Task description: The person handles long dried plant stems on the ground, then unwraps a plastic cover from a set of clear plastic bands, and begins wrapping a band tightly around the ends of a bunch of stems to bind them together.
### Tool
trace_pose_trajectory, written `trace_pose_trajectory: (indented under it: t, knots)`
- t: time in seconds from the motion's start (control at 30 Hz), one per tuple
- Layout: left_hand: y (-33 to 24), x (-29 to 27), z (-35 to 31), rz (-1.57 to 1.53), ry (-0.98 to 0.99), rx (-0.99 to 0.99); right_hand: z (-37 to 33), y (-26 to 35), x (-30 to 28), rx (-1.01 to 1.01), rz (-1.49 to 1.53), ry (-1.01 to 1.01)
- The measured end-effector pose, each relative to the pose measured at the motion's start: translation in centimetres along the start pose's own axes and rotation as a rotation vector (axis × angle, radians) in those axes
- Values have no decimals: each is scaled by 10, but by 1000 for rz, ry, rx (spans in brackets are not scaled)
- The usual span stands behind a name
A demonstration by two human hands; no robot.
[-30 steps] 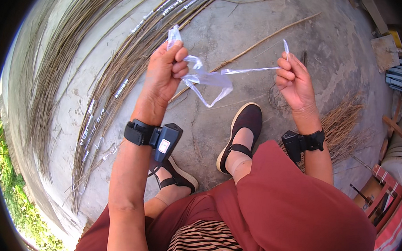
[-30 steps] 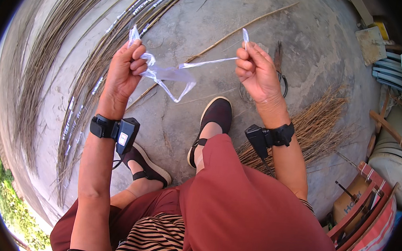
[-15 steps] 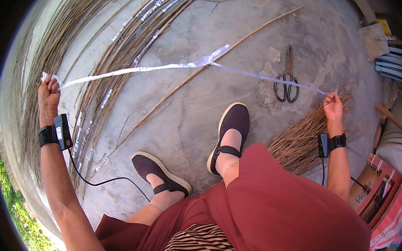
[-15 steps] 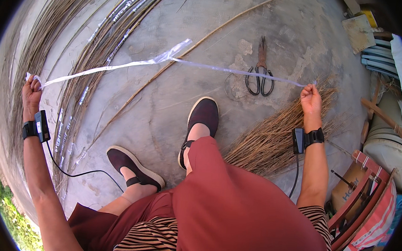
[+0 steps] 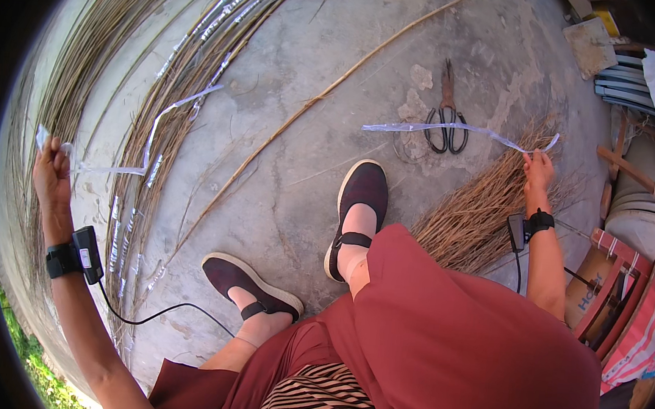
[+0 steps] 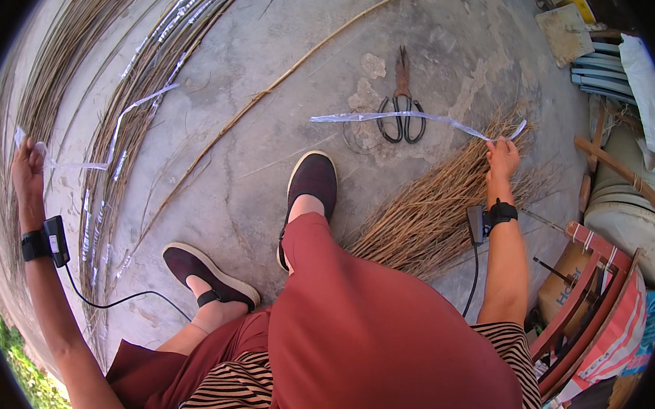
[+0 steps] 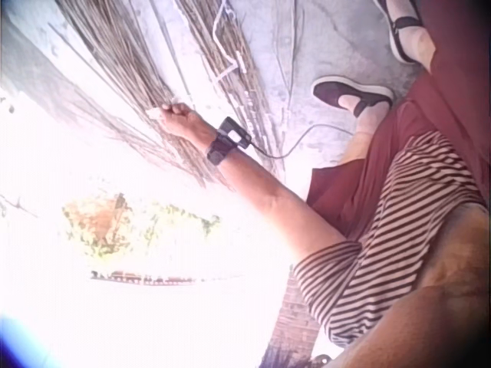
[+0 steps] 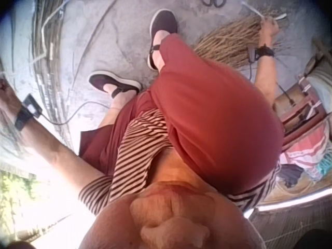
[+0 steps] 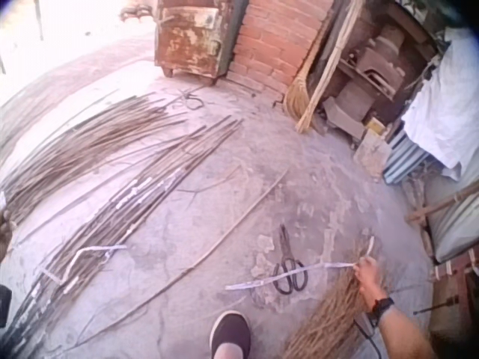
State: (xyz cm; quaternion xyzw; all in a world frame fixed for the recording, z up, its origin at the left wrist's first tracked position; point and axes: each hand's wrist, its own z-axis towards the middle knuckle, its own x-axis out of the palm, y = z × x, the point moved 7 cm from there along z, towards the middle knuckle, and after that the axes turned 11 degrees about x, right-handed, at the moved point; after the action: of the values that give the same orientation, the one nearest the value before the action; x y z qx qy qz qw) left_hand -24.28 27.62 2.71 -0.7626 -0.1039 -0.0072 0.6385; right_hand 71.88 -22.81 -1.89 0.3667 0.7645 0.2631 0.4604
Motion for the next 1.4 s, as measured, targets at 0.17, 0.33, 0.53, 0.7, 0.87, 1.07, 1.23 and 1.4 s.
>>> trace_pose_trajectory:
  t: [0.17,0.33,0.53,0.7,0.87,1.07,1.23,1.4]
  knots:
    - [43,268,-138,199,387,42,-67,38,35,-466,-155,-55]
    - [79,382,-229,184,609,-51,-203,49,157,-229,-201,613]
    - [111,448,-281,-98,650,-353,-318,74,237,-277,-26,1115]
    - [115,445,-293,-43,716,-419,-329,79,260,-242,-30,1240]
    - [116,439,-291,-132,661,-445,-317,73,266,-217,-79,1120]
    - [116,436,-288,-162,682,-384,-327,72,268,-204,-63,1170]
    - [122,435,-288,-196,629,-379,-330,72,270,-246,-81,1184]
    - [127,432,-288,-238,568,-422,-343,74,272,-217,-72,1272]
